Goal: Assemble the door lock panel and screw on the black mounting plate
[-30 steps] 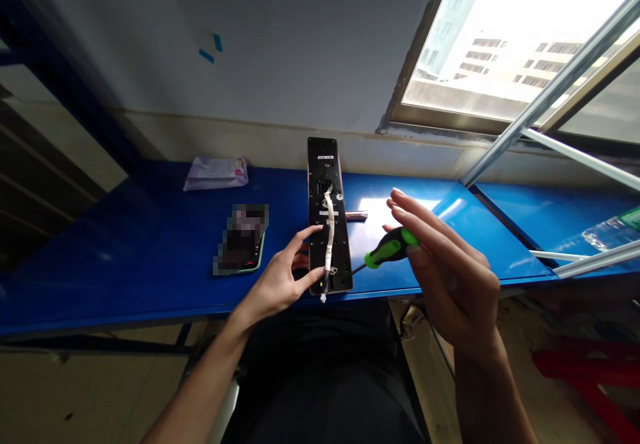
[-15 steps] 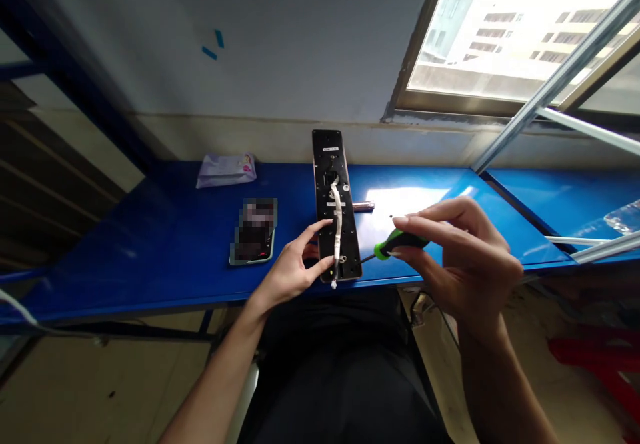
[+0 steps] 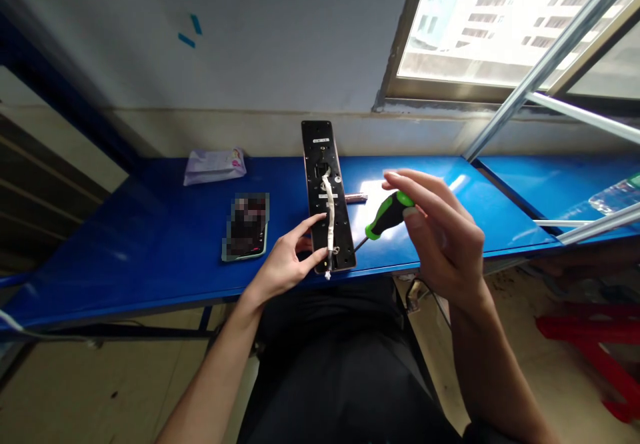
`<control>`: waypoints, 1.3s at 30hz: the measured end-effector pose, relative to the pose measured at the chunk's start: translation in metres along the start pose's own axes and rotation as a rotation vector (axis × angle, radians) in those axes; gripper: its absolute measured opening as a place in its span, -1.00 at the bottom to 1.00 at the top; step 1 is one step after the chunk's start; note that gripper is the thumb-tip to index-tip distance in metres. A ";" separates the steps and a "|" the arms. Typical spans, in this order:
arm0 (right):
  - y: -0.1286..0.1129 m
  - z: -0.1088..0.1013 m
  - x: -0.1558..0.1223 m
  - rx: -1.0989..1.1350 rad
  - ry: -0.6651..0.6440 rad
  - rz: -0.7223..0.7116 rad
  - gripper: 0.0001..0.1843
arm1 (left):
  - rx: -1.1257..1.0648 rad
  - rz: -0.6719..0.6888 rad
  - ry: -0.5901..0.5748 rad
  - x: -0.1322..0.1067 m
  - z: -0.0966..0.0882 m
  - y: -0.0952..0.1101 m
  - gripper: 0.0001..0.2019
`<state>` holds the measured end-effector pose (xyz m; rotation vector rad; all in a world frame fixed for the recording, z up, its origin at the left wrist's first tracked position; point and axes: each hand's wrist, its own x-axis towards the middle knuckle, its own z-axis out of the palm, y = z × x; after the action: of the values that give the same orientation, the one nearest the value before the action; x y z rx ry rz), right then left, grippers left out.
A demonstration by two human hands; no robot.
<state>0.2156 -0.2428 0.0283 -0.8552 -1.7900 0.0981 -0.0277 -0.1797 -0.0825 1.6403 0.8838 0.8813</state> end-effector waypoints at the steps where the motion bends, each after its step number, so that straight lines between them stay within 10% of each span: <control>1: 0.000 0.000 0.000 0.046 -0.033 -0.003 -0.50 | -0.006 0.000 -0.002 0.000 0.000 0.000 -0.29; 18: 0.000 0.002 -0.002 -0.004 0.147 0.013 -0.52 | 0.004 -0.007 0.009 -0.001 0.000 0.001 -0.29; 22: -0.001 -0.001 -0.002 0.116 -0.048 0.051 -0.49 | 0.014 -0.025 0.014 0.000 0.000 0.000 -0.30; 28: 0.001 0.001 -0.002 0.016 0.122 0.024 -0.51 | 0.032 -0.016 0.024 0.000 -0.001 -0.001 -0.28; 34: -0.003 0.000 -0.001 0.137 -0.055 0.038 -0.49 | 0.013 -0.027 0.008 -0.001 0.000 -0.002 -0.29; 39: -0.005 0.006 -0.003 0.017 0.120 0.030 -0.55 | 0.025 -0.016 0.016 0.000 0.000 -0.002 -0.29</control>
<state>0.2085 -0.2466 0.0263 -0.8583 -1.6620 0.0801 -0.0282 -0.1793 -0.0842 1.6475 0.9213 0.8771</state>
